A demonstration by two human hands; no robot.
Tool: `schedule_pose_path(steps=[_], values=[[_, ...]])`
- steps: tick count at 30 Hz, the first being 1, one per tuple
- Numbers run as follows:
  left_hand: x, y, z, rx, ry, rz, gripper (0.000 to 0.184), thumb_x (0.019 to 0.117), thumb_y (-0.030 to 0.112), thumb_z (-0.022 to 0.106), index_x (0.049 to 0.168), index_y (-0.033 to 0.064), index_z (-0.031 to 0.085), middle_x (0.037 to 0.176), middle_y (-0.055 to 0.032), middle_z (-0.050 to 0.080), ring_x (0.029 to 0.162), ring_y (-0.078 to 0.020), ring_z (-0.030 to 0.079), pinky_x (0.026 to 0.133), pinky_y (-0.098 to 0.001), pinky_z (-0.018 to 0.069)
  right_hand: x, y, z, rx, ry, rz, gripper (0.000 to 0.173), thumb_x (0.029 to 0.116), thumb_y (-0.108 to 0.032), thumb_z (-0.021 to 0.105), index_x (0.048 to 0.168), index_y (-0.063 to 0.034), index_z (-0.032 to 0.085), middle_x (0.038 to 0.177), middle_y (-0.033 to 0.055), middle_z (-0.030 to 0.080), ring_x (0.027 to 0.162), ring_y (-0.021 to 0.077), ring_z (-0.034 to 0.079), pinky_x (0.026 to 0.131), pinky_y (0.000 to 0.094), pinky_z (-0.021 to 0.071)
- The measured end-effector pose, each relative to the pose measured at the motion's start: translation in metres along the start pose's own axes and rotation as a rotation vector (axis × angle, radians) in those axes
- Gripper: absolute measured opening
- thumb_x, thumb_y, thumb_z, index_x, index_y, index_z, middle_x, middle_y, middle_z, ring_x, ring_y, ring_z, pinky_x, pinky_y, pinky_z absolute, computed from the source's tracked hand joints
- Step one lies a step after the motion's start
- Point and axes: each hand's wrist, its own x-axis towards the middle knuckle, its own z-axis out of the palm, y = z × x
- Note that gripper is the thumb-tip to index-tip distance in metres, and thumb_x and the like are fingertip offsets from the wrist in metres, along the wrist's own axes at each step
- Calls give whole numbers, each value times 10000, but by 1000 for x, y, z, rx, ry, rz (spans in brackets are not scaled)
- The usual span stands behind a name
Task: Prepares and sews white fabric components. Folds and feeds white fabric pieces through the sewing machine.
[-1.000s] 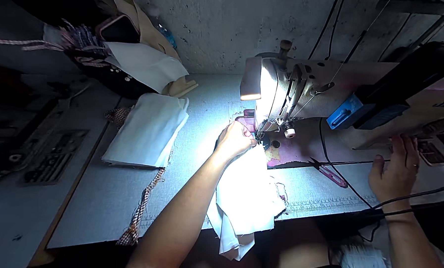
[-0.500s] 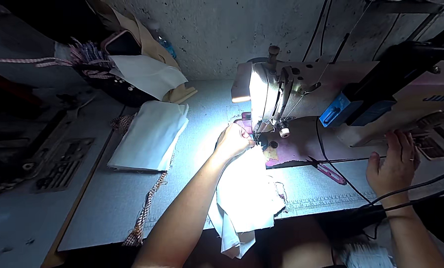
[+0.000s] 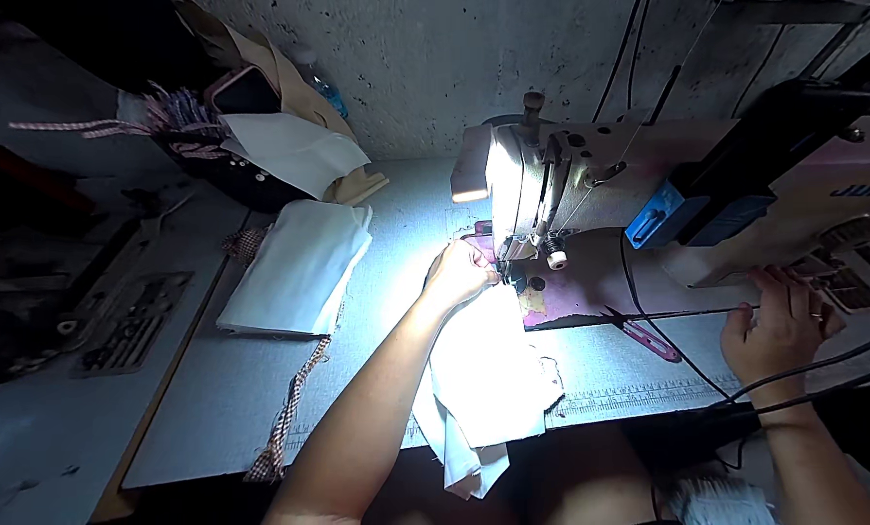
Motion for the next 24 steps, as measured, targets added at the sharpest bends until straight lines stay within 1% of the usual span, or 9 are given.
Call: schedule_pose_path(steps=[3,6,9,12,13,14,18,22,24], values=[[0,2,-1,-1,-3,4,310,853,235,830,656,85,644,611,-42,562,617,-201,530,612,-451,414,-1,-2,-1,-11,9,-2,414,976,-128,414,1282,-29,675,1308,240,662,1279,447,582,1073,695,307],[0,0,-1,-4,-15,11,319,859,237,825,652,86,635,615,-43,561,623,-203,531,617,-454,416,-2,-2,0,-5,26,-15,383,982,-77,419,1216,-26,717,1222,235,703,1191,435,634,1056,687,314],[0,0,-2,-9,-29,30,344,868,237,825,635,90,619,595,-31,546,599,-183,514,599,-431,403,-3,-1,1,-18,40,-20,381,990,-55,414,1185,-33,740,1193,212,725,1171,414,654,1065,662,326],[0,-1,-1,-15,-29,45,341,859,230,829,631,88,618,594,-34,540,597,-189,510,597,-434,400,-3,-1,1,-33,51,-27,380,988,-50,419,1183,-33,744,1185,211,730,1154,416,664,1047,663,341],[-1,-1,-2,-17,-29,49,338,857,225,830,630,84,623,596,-37,548,602,-192,518,602,-438,409,-3,-1,0,-38,49,-29,377,992,-54,419,1185,-34,743,1187,212,729,1160,414,664,1045,662,346],[-1,-1,-1,-18,-32,52,352,856,223,827,620,87,605,589,-36,534,596,-192,508,597,-439,400,-3,-1,0,-41,48,-32,379,993,-55,418,1185,-35,744,1188,213,729,1162,415,665,1044,666,347],[-1,-2,-1,-20,-42,62,354,854,227,826,615,91,604,588,-37,537,597,-197,512,591,-444,400,-4,-2,1,-47,55,-21,387,986,-65,415,1200,-37,737,1207,208,723,1185,411,653,1052,669,337],[-2,-1,-2,-17,-57,42,297,864,243,827,673,80,666,643,-48,596,651,-207,560,636,-462,443,-3,-4,-1,-36,49,0,430,975,-94,416,1323,-42,662,1362,209,649,1341,415,555,1108,684,295],[-2,-2,-1,-17,-49,53,310,862,239,825,659,84,650,635,-44,588,645,-205,553,630,-457,434,-1,-4,-1,-41,46,3,470,966,-116,417,1389,-54,611,1437,204,597,1401,411,496,1115,682,285]])
